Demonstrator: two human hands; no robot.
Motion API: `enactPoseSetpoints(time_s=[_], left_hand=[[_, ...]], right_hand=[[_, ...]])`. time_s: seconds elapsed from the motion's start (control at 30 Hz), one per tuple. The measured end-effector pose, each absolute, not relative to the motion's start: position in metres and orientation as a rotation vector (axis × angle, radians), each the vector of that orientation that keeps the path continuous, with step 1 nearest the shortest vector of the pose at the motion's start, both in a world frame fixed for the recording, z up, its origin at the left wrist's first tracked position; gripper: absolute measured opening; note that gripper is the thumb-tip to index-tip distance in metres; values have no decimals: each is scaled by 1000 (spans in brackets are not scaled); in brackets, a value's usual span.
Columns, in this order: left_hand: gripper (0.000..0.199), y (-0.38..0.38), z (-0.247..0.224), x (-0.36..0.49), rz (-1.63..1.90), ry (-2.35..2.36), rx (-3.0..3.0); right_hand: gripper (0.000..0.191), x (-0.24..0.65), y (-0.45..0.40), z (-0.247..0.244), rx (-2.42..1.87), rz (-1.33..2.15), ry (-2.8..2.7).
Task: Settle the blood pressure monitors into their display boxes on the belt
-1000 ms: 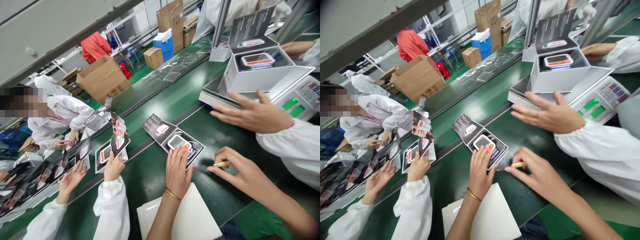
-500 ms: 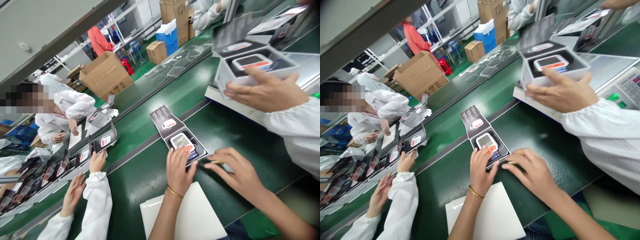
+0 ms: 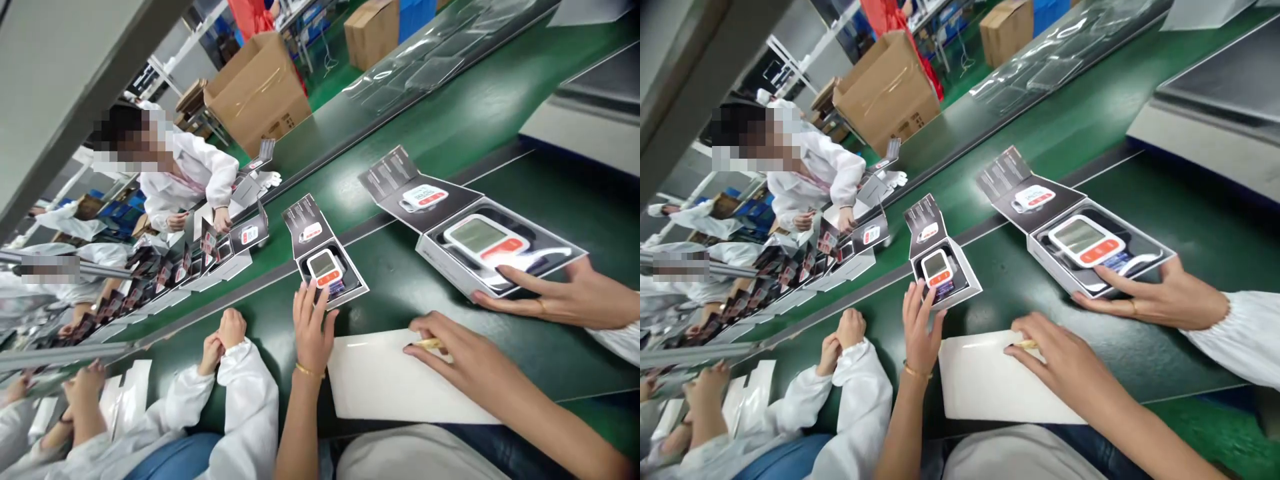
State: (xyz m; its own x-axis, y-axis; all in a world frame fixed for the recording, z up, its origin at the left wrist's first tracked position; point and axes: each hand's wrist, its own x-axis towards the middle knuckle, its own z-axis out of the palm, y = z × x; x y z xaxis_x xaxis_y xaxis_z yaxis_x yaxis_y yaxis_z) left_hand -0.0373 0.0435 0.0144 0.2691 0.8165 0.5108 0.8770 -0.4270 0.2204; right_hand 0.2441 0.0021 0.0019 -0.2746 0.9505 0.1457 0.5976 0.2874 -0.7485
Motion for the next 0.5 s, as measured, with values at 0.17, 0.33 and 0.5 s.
enactPoseSetpoints(time_s=[0.17,0.33,0.5], left_hand=[[75,-36,-1,-57,-476,-1914,-2768],[97,-48,-21,-56,-135,-1965,-2882],[95,-34,-11,-48,-376,-1856,-2821]], right_hand=[[20,188,5,-14,-1373,552,-2304],[14,162,25,-14,-1523,516,-2413],[25,169,29,8,-1455,778,-2331]])
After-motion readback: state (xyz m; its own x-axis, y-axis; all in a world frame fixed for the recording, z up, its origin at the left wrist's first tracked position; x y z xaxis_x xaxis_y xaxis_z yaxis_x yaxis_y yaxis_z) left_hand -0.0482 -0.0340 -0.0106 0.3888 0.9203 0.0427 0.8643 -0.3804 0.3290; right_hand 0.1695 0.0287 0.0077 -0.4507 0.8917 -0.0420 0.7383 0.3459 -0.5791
